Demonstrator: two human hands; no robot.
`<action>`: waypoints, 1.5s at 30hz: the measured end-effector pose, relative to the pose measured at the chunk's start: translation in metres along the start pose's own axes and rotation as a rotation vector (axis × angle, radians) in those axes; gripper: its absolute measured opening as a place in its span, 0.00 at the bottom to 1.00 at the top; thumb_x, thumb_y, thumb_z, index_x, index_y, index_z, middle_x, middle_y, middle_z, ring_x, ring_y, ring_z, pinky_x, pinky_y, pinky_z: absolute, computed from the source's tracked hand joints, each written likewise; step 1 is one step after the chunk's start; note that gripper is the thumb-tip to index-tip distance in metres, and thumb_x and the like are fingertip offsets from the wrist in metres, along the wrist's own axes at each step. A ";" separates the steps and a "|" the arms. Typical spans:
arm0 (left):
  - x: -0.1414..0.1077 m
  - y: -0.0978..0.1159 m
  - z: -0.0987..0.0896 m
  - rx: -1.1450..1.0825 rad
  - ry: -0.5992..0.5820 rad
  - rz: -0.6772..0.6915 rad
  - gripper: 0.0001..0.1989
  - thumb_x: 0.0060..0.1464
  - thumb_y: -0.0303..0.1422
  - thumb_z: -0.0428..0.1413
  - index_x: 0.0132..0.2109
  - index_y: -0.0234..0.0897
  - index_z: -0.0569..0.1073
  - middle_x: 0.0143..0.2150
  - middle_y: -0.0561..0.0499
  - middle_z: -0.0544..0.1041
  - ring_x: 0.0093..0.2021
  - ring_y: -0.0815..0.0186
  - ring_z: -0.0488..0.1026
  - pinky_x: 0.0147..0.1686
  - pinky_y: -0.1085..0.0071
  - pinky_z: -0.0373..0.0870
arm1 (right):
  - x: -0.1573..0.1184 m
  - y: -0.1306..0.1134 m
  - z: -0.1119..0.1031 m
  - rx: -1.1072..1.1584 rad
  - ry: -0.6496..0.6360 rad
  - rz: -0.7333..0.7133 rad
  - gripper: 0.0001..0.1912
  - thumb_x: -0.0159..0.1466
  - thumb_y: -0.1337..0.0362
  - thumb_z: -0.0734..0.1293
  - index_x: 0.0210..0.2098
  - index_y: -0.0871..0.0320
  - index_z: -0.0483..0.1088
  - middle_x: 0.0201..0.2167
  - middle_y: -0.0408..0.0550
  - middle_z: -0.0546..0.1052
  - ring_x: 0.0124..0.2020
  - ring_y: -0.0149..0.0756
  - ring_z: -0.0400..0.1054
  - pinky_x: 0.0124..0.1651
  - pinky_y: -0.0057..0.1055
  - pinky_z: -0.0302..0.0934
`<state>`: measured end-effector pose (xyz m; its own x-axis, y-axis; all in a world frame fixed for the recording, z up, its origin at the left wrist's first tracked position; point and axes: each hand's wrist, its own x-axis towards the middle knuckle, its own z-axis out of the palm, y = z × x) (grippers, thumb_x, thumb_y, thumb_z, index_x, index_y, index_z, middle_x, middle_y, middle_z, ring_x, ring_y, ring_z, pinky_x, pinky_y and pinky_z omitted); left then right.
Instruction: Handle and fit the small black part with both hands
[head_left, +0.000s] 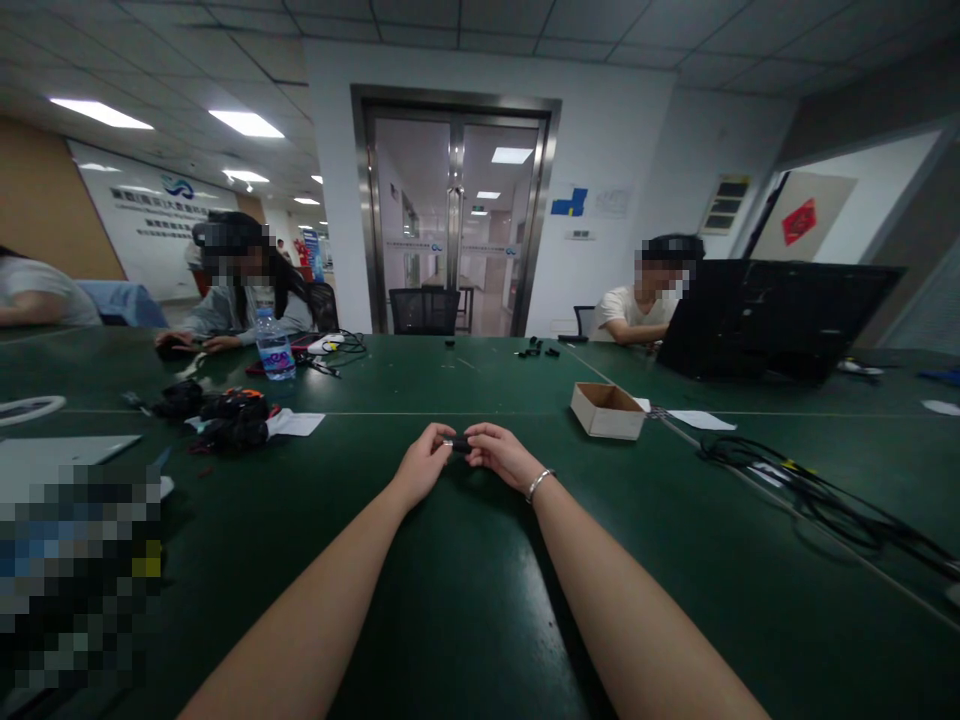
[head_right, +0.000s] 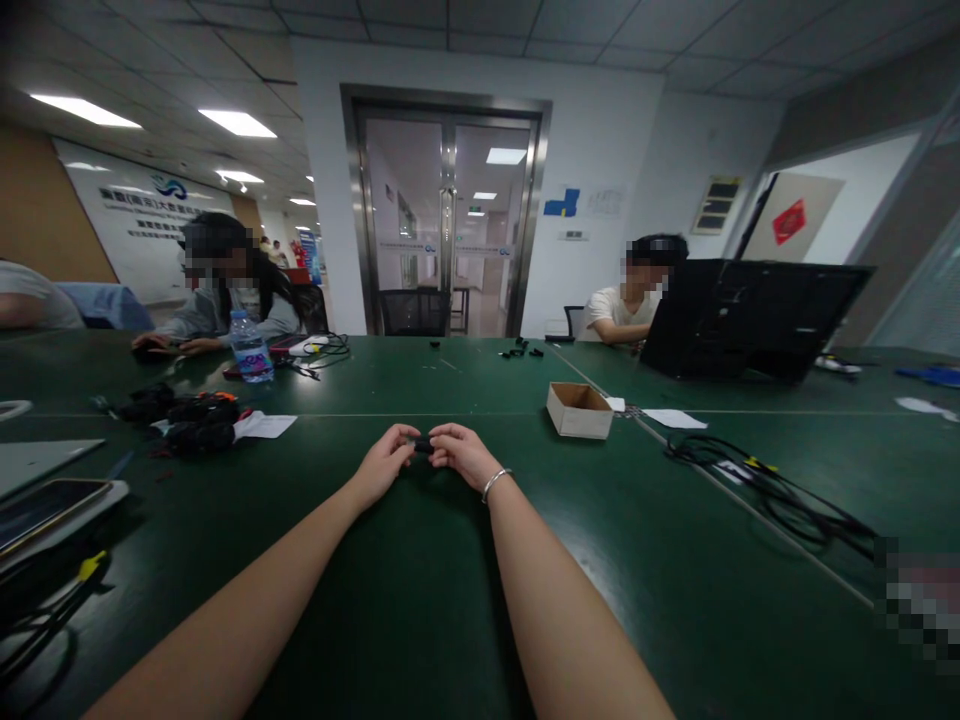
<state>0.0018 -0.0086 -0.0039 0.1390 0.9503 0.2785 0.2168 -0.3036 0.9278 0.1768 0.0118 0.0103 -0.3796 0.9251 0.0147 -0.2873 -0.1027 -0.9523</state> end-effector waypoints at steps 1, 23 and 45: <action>0.000 0.000 0.000 -0.012 -0.004 -0.009 0.13 0.53 0.34 0.49 0.46 0.38 0.67 0.28 0.55 0.68 0.26 0.71 0.65 0.26 0.76 0.60 | 0.000 0.000 0.000 -0.005 -0.005 0.002 0.08 0.55 0.73 0.71 0.35 0.63 0.70 0.22 0.44 0.73 0.22 0.28 0.70 0.26 0.21 0.68; -0.002 0.007 -0.001 -0.060 -0.039 -0.049 0.18 0.55 0.42 0.48 0.46 0.36 0.70 0.24 0.55 0.67 0.22 0.72 0.62 0.22 0.76 0.56 | -0.002 -0.002 0.001 -0.006 -0.043 0.002 0.10 0.54 0.74 0.70 0.35 0.63 0.69 0.23 0.44 0.74 0.22 0.27 0.70 0.28 0.20 0.68; -0.001 0.006 0.000 -0.022 -0.026 -0.018 0.17 0.53 0.42 0.51 0.45 0.36 0.71 0.27 0.54 0.68 0.24 0.70 0.63 0.25 0.74 0.60 | -0.002 -0.002 0.001 -0.003 -0.028 0.004 0.09 0.54 0.73 0.70 0.35 0.62 0.70 0.23 0.43 0.73 0.22 0.27 0.70 0.28 0.20 0.67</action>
<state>0.0029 -0.0112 0.0015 0.1605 0.9534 0.2556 0.1980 -0.2848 0.9379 0.1773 0.0101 0.0119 -0.4051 0.9141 0.0193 -0.2832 -0.1054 -0.9533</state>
